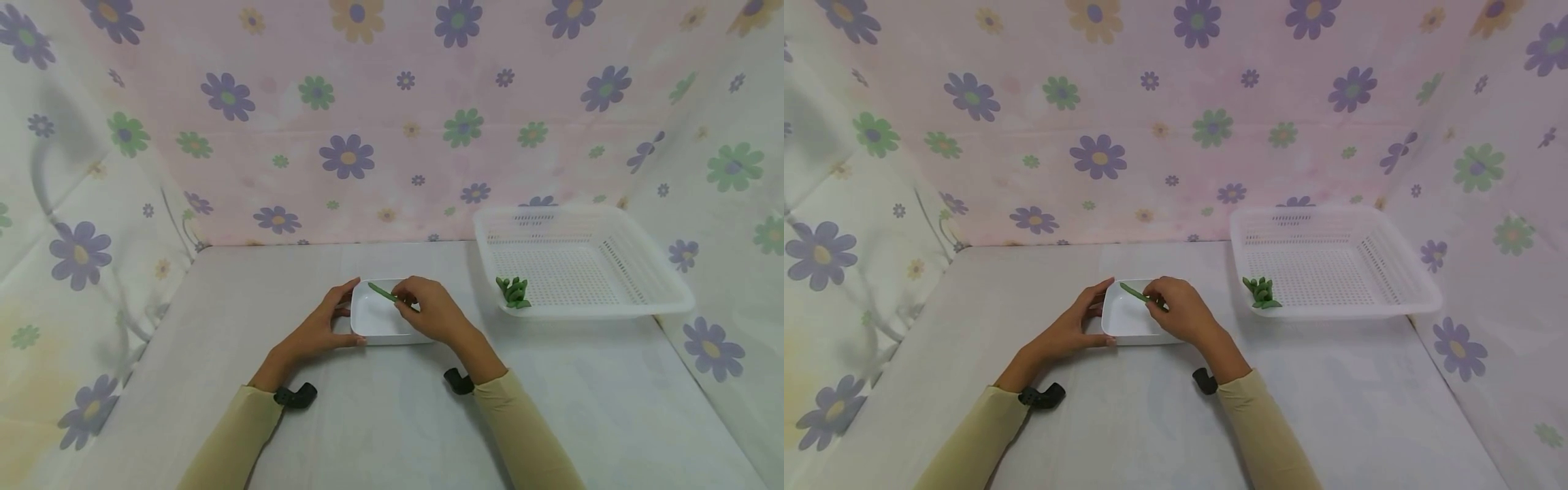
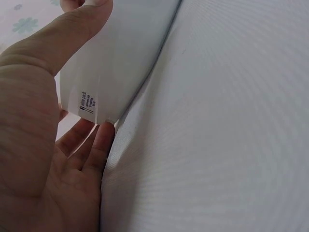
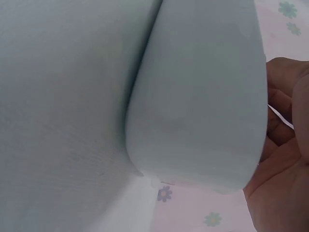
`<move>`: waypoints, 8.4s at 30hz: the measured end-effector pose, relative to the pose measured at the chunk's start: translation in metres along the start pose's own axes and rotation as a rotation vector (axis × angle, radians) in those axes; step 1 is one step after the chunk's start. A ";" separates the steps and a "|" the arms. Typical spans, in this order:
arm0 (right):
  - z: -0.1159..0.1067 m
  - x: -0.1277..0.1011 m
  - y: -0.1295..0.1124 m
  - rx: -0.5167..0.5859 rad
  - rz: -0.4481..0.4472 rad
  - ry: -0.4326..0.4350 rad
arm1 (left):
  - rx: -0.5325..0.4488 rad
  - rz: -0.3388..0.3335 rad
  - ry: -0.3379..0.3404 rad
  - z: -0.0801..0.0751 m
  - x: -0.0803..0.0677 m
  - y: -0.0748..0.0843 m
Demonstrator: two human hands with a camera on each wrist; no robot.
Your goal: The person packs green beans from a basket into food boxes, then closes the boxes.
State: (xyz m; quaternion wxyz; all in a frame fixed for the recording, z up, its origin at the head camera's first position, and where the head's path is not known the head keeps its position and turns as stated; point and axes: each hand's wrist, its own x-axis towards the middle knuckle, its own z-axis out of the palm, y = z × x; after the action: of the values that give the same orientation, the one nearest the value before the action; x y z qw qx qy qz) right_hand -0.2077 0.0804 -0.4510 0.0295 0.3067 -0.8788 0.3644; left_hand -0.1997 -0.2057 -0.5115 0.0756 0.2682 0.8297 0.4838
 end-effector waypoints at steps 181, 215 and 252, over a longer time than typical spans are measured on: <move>-0.168 -0.095 0.057 0.233 -0.141 0.364 | -0.018 -0.010 0.019 -0.003 -0.006 0.037; -0.147 -0.067 -0.029 0.098 -0.461 0.512 | 0.025 -0.006 0.020 0.002 -0.001 0.000; -0.042 -0.018 -0.014 0.283 -0.339 0.199 | 0.018 -0.029 0.020 0.002 -0.002 0.001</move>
State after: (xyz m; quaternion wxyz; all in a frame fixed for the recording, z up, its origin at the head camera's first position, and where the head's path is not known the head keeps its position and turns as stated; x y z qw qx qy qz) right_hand -0.1925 0.1097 -0.4161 0.1333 0.4136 -0.7476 0.5022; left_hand -0.1972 -0.2048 -0.5123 0.0717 0.2520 0.8386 0.4776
